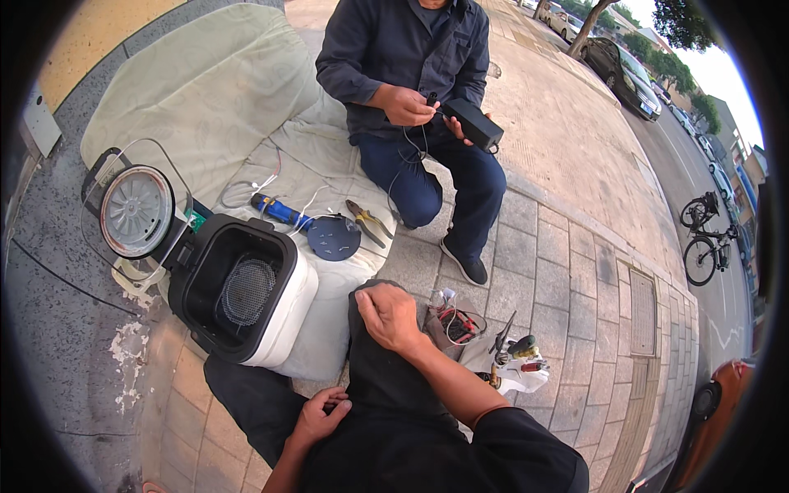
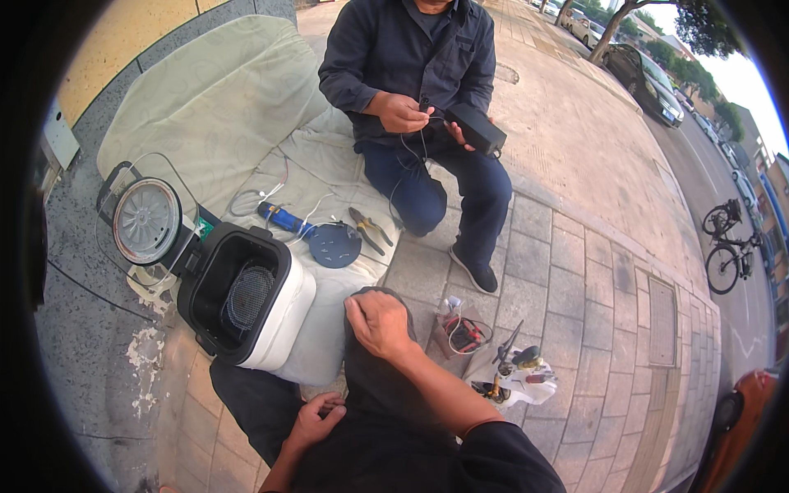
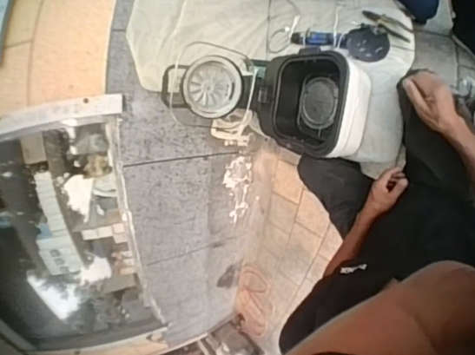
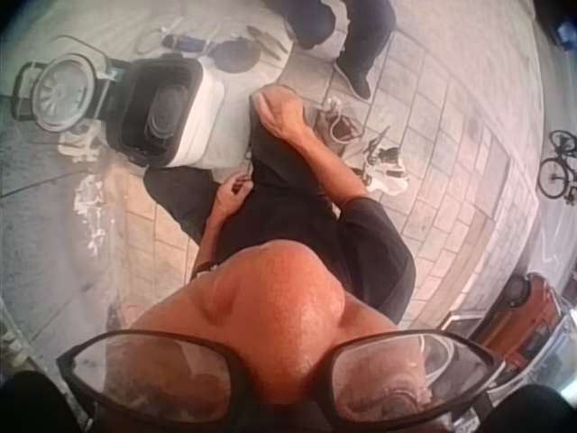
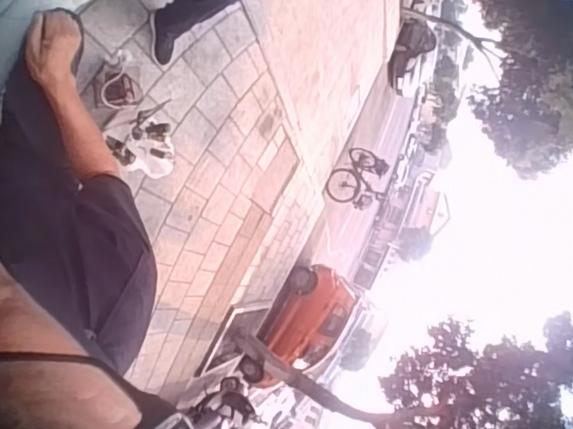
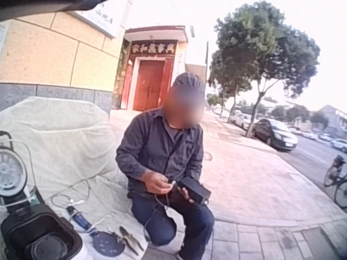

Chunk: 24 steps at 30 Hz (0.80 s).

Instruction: The person disassembles a small white appliance, likely an air fryer, by removing the lid and internal basket. They handle the internal components, including a mesh filter and wiring, and use a screwdriver to manipulate parts within the unit.

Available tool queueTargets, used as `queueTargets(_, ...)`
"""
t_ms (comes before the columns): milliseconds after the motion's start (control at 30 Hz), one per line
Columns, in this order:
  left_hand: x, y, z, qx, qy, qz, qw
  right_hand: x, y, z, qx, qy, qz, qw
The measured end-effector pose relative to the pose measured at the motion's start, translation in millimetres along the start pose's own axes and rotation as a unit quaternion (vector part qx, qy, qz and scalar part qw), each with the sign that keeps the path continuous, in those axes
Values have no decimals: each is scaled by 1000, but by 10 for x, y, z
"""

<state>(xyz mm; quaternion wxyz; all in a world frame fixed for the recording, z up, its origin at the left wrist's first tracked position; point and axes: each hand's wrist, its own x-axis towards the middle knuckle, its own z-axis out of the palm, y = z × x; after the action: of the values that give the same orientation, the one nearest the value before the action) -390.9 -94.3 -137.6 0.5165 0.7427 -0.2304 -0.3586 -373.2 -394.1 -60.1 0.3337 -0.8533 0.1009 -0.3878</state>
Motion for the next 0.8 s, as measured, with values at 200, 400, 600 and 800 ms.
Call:
queueTargets(200, 4, -26, 5, -6, 1, 1, 1000, -7, 7, -1, 0, -4, 5, 1000)
queueTargets(400, 5, -18, 10, -1, -2, -3, 1000, -24, 18, -10, 8, -3, 1, 1000)
queueTargets(600, 8, -29, 13, 0, -4, -2, 1000, -16, 19, -8, 18, 4, -7, 1000)
queueTargets(800, 10, -34, 18, -1, -5, 0, 1000, -5, 10, -22, 18, 8, -9, 1000)
